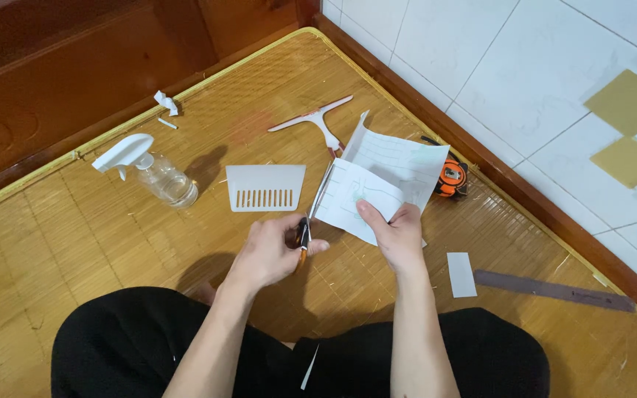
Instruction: Cutting out templates from a printed paper sheet using scissors
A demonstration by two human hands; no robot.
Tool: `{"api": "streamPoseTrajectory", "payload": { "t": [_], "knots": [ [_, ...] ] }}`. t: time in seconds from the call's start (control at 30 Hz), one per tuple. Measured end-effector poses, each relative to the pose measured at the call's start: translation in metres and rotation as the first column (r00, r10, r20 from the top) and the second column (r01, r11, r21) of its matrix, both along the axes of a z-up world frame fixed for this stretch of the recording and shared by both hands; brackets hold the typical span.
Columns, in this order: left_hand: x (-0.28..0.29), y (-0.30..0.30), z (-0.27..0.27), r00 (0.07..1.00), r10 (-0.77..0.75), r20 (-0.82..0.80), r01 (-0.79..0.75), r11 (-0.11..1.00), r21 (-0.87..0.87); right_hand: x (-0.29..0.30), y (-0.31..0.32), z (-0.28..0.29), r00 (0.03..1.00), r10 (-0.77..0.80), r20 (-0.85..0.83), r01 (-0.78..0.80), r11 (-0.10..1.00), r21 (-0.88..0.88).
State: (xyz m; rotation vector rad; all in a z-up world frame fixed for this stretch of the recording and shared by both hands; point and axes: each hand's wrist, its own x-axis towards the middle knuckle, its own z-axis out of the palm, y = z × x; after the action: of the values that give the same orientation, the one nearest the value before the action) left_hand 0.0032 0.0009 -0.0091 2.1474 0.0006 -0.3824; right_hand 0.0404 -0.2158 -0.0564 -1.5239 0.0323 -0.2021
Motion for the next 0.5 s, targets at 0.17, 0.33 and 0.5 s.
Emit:
{"api": "streamPoseTrajectory", "payload": {
  "t": [0.17,0.33,0.5],
  "knots": [
    [0.004,0.001,-0.011,1.0,0.003,0.017,-0.003,1.0,-0.017,0.011,-0.013,-0.039,1.0,0.006,-0.006,-0.006,1.0,-0.003],
    [-0.002,-0.003,0.008,1.0,0.011,0.01,-0.011,1.0,0.001,-0.002,0.002,0.007,0.998,0.062,0.003,-0.062,0.998,-0.008],
    [0.002,0.0,-0.011,0.998,0.003,0.058,-0.002,1.0,-0.011,0.0,-0.001,0.006,0.996,0.087,0.011,-0.086,0.995,-0.047]
  ]
}}
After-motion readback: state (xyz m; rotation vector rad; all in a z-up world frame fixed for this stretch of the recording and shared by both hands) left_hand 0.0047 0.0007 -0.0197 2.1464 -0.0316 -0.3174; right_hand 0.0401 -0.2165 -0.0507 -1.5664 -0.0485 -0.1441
